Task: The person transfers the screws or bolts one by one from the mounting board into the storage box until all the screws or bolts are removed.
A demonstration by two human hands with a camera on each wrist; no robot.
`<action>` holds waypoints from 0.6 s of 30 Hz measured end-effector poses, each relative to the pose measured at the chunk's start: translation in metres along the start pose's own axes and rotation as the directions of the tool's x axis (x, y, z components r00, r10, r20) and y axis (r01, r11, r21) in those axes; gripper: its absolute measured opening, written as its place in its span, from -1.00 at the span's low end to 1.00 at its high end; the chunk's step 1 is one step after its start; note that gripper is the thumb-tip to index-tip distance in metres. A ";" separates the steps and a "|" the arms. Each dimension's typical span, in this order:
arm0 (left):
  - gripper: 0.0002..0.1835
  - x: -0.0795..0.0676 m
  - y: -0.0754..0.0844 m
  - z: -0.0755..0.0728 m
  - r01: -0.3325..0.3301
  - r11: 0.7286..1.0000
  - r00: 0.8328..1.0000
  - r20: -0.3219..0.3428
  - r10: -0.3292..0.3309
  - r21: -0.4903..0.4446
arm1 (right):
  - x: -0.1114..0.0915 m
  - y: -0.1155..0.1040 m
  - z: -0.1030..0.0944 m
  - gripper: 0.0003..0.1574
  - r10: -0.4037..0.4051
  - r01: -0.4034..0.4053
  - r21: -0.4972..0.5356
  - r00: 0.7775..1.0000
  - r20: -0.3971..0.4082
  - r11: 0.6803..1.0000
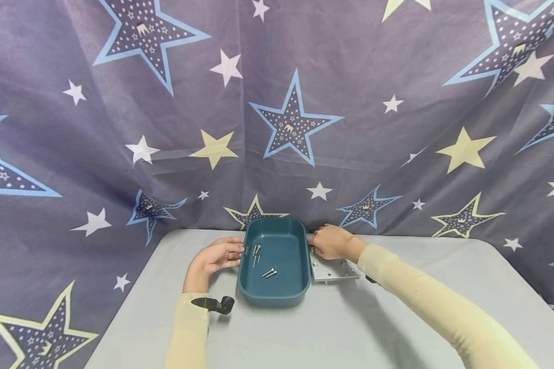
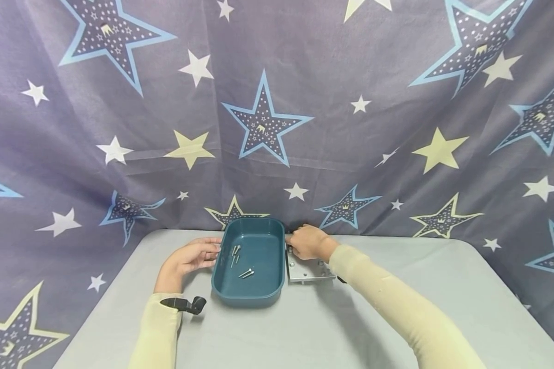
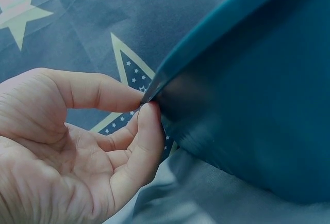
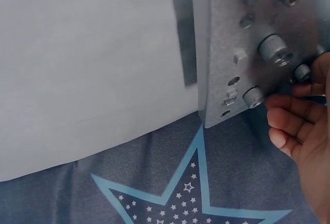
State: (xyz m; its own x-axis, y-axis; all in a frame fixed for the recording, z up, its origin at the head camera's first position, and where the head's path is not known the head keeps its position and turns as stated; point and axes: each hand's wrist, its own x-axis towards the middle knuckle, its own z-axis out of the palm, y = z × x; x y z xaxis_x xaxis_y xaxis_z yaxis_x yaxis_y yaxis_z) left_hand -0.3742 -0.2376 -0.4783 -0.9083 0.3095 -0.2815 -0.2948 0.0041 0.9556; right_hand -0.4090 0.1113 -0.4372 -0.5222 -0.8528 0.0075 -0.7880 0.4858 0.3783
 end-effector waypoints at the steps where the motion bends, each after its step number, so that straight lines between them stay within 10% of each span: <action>1: -0.47 0.000 0.000 0.000 -0.002 1.000 1.000 0.004 0.002 0.003 | 0.000 0.000 0.001 -0.92 -0.003 0.003 -0.004 1.000 -0.005 1.000; 18: -0.45 -0.001 0.003 0.002 0.006 1.000 1.000 0.014 -0.006 -0.012 | -0.004 0.003 0.003 -0.89 -0.030 0.030 -0.016 0.999 -0.043 0.999</action>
State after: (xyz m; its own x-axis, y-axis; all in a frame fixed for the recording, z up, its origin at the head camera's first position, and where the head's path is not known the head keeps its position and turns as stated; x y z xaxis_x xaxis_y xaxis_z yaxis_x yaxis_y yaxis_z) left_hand -0.3736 -0.2358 -0.4752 -0.9022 0.3231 -0.2856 -0.3038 -0.0060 0.9527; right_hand -0.4105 0.1167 -0.4390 -0.4836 -0.8746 0.0354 -0.7980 0.4571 0.3927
